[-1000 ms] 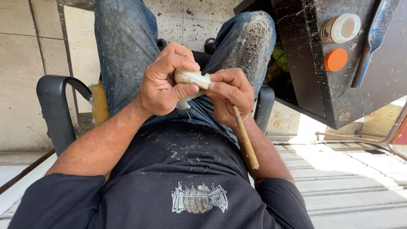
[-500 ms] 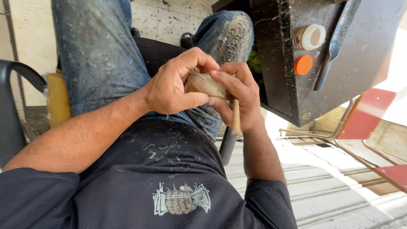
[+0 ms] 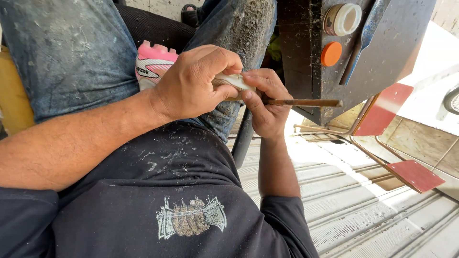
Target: Applying adhesive to the sole of a sneaker using a brush for repair
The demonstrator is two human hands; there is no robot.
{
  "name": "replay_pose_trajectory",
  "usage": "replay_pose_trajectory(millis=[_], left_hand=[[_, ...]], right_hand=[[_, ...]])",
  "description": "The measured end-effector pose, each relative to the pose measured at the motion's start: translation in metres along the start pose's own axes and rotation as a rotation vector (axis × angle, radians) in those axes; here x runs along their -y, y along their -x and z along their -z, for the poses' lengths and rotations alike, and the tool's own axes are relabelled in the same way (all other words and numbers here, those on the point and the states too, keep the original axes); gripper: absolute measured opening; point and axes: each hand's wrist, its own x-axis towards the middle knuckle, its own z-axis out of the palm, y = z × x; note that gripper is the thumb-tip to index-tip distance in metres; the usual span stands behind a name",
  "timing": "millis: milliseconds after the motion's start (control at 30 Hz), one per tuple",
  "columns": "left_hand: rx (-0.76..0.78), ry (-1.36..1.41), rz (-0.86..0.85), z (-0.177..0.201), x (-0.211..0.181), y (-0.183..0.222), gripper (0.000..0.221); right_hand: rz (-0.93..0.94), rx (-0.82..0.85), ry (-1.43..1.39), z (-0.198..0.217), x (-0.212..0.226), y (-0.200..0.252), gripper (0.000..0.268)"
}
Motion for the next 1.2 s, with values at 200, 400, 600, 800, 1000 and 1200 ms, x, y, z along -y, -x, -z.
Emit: replay_pose_trajectory(millis=[200,400,600,800,1000,1200], left_hand=[[-0.012,-0.066,-0.082,-0.005,0.008,0.004,0.040],[-0.008,-0.072,-0.078,-0.010,0.013,0.005,0.028],[-0.008,-0.091,-0.055,-0.010,0.016,0.004,0.034],[0.000,-0.104,-0.052,-0.011,0.015,0.004,0.026],[-0.010,-0.111,-0.047,-0.012,0.020,0.004,0.028],[-0.009,-0.096,-0.031,-0.006,0.018,0.002,0.032]], right_hand=[[-0.025,-0.210,0.012,-0.025,-0.010,0.004,0.012],[-0.021,-0.345,0.138,-0.036,-0.016,-0.002,0.013],[-0.083,-0.216,-0.153,-0.022,-0.027,0.002,0.028],[-0.062,-0.246,-0.043,-0.026,-0.027,0.005,0.011],[-0.001,-0.189,-0.016,-0.025,-0.026,0.006,0.015],[0.004,-0.176,0.031,-0.025,-0.022,0.000,0.020]])
